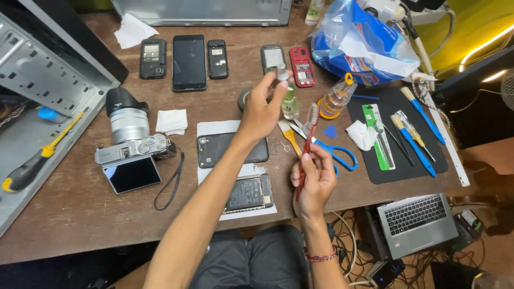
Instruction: Cleaning a phone battery and its internal housing using a small brush on a repair workbench.
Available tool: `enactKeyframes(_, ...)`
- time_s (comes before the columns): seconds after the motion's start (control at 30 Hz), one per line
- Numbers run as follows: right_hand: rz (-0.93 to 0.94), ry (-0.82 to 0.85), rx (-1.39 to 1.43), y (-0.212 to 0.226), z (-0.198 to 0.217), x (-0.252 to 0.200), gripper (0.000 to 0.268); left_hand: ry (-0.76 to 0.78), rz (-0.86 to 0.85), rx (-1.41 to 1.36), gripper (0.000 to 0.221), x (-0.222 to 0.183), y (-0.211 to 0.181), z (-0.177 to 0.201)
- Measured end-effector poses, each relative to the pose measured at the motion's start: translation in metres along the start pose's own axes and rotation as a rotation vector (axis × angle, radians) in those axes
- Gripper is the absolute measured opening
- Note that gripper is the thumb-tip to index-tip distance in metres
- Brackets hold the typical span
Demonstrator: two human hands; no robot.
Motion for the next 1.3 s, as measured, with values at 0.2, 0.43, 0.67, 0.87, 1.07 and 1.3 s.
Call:
enactKeyframes(0.2, -0.052, 0.109, -0.025, -0.003, -0.007, 0.0, 0.024, 0.203, 0.275, -0.806, 0.033, -0.009, 0.016, 0.022)
enactKeyframes(0.43, -0.072, 0.196, -0.064, 0.002, -0.014, -0.002, 0.025, 0.608, 0.479, -1.257, 0.053, -0.038, -0.011, 0.029)
enactKeyframes(0.67, -0.04, 0.164, -0.102, 0.001, -0.014, -0.001, 0.026, 0.384, 0.454, -0.154, 0.065, -0.034, -0.013, 0.03)
enactKeyframes(0.87, -0.029, 0.168, -0.134, 0.003, -0.02, -0.003, 0.025, 0.219, 0.383, 0.523, 0.078, -0.033, -0.034, 0.039)
enactKeyframes(1.07, -0.022, 0.191, -0.149, 0.002, -0.019, -0.004, 0.025, 0.217, 0.37, 0.538, 0.076, -0.034, -0.025, 0.036)
enactKeyframes(1.3, -0.027, 0.192, -0.13, 0.006, -0.023, -0.004, 0.024, 0.199, 0.356, 0.508, 0.071, -0.028, -0.025, 0.031)
Point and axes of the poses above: each hand's wrist, its own x-axis towards the middle knuckle, its own z-axis out of the back of the hand, y = z × x, the point moved 5 cm from there along x, towards the middle knuckle, and after that the axes turned 8 degrees about x, right-handed, at the moved point
